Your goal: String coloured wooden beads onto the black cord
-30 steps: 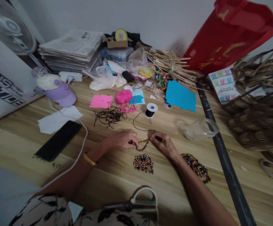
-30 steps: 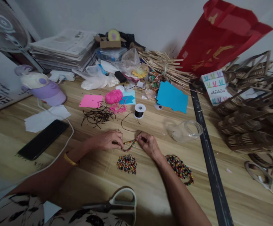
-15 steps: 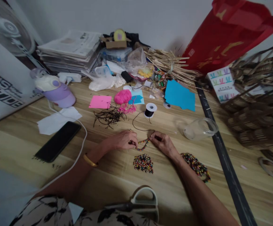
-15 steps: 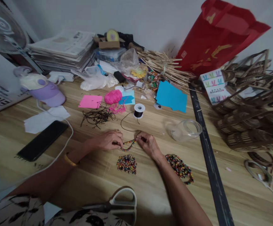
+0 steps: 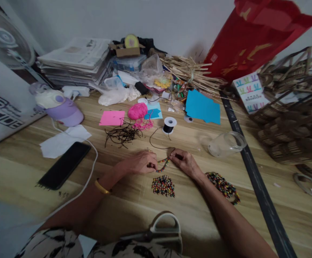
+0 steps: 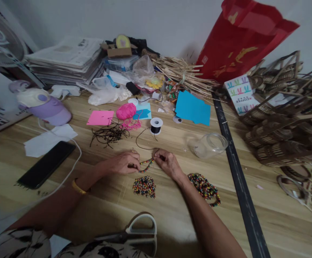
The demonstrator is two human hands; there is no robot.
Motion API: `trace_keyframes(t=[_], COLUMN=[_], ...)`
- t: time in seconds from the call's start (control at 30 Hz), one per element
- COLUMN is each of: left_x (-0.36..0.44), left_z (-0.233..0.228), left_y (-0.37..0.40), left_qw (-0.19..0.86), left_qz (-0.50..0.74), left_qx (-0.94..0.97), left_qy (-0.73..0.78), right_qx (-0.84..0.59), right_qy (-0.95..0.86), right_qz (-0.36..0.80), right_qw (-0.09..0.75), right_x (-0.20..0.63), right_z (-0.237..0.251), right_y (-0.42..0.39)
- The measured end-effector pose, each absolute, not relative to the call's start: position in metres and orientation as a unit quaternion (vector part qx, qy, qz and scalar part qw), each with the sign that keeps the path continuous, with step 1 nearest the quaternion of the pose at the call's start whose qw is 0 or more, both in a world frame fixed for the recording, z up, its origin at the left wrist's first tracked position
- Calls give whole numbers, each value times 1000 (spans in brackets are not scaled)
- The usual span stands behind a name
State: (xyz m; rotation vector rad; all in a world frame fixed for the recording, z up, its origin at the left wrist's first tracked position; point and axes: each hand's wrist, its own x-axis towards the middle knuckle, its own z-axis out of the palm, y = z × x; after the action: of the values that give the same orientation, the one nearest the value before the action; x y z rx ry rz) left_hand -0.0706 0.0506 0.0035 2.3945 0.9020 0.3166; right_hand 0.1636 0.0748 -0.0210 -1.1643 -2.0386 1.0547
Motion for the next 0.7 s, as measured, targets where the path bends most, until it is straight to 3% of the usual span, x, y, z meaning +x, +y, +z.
trace_keyframes(t=[0.7], left_x=[-57], left_z=[8], left_y=[45], left_qw=[246], left_qz=[106], left_qx=[901], left_qy=[341], right_qx=[-418], right_qy=[-771], right_qz=[389], right_qw=[282], right_x=[165], right_z=[-19], right_y=[77])
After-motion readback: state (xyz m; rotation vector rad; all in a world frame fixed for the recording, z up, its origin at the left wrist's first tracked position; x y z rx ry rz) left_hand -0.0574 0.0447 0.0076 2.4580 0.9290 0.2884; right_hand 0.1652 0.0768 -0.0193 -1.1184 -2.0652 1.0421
